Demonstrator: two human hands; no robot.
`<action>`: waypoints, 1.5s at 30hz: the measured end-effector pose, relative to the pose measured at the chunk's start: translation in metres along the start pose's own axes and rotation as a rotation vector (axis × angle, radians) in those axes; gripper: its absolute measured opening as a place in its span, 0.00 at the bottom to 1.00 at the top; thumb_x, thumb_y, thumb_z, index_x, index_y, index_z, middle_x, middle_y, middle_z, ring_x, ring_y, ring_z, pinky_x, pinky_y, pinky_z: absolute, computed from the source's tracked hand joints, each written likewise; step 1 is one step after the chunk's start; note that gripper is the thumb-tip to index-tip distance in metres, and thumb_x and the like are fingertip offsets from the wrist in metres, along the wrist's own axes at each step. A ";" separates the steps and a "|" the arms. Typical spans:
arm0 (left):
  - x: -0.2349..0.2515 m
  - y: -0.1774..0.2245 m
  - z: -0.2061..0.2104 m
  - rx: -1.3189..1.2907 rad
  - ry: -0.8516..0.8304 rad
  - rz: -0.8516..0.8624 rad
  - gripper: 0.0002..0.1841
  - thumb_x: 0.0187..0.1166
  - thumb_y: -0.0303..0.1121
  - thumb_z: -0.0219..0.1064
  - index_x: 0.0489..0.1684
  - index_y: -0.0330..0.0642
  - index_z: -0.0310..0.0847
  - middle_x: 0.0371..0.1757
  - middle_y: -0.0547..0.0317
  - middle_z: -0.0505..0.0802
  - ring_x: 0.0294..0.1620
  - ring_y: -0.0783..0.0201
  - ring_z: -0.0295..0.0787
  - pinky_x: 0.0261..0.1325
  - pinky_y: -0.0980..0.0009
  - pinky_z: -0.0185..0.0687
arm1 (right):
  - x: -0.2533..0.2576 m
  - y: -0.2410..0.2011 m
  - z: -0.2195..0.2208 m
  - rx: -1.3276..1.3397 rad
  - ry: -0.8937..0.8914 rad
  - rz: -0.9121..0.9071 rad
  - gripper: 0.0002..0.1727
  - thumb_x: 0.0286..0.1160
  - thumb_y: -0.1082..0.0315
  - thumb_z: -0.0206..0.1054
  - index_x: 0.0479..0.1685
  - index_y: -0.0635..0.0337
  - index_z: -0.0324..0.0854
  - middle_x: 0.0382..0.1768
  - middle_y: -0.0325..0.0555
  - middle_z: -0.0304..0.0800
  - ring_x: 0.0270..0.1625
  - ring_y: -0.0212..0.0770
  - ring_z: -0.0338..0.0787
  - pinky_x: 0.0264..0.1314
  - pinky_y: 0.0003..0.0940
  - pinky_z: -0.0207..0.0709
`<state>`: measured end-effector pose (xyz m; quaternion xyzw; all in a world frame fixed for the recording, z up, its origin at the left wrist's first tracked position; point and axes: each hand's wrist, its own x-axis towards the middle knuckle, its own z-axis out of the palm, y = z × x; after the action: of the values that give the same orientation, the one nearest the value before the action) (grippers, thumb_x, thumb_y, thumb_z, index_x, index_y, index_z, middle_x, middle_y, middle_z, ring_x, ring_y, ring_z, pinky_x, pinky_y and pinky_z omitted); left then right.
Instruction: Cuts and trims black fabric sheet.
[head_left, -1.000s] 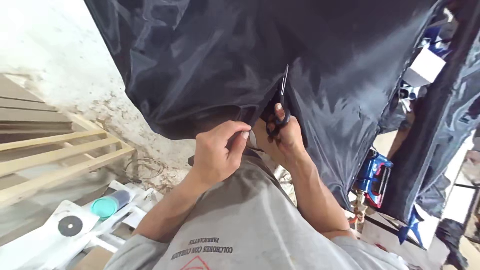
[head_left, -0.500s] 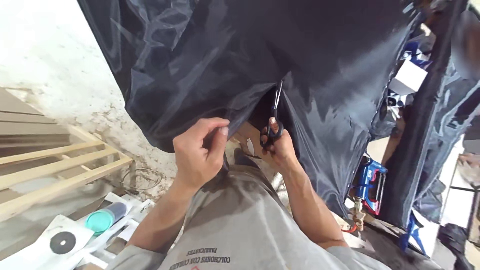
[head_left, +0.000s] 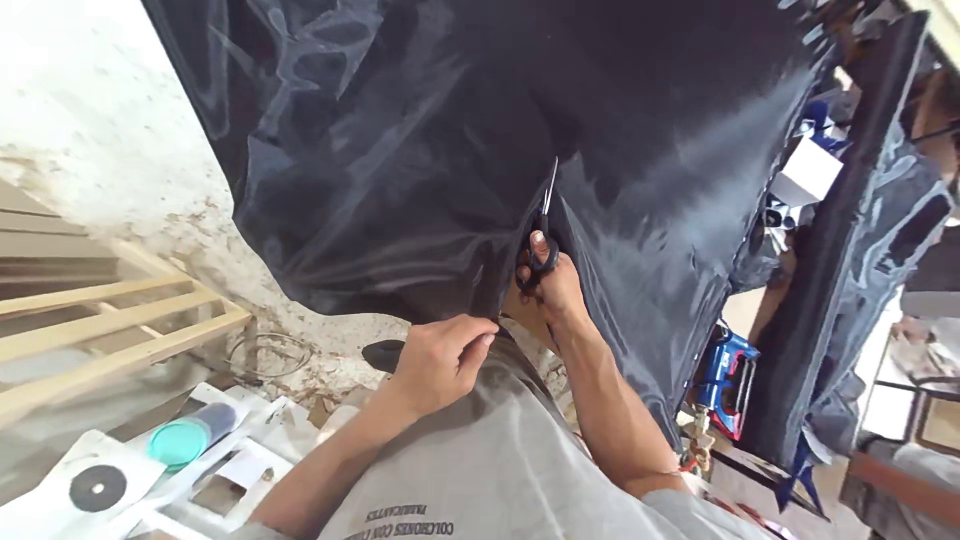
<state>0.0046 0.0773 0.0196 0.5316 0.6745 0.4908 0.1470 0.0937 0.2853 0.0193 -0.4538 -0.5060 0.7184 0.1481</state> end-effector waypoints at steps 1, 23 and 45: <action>-0.002 -0.004 0.003 0.021 -0.035 -0.006 0.12 0.86 0.35 0.60 0.49 0.42 0.92 0.41 0.59 0.97 0.38 0.71 0.93 0.42 0.73 0.90 | -0.001 -0.001 0.001 -0.002 0.015 0.016 0.28 0.94 0.48 0.50 0.32 0.60 0.79 0.15 0.39 0.82 0.13 0.31 0.79 0.13 0.24 0.75; -0.013 0.018 0.033 0.389 0.309 -0.170 0.11 0.82 0.37 0.66 0.46 0.41 0.89 0.19 0.57 0.80 0.21 0.61 0.77 0.27 0.68 0.74 | 0.129 -0.191 -0.200 -0.822 -1.168 0.434 0.31 0.72 0.26 0.62 0.25 0.43 0.84 0.18 0.26 0.83 0.18 0.22 0.82 0.16 0.18 0.73; -0.034 0.000 0.060 0.449 0.062 -0.145 0.15 0.83 0.36 0.56 0.57 0.42 0.87 0.21 0.59 0.81 0.21 0.59 0.75 0.26 0.65 0.70 | 0.243 -0.220 -0.083 -1.338 -1.361 0.498 0.24 0.60 0.39 0.79 0.15 0.48 0.84 0.09 0.35 0.80 0.09 0.26 0.74 0.08 0.21 0.61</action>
<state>0.0609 0.0783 -0.0198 0.4860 0.8073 0.3326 0.0393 -0.0265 0.5958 0.0804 -0.0273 -0.6754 0.4023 -0.6174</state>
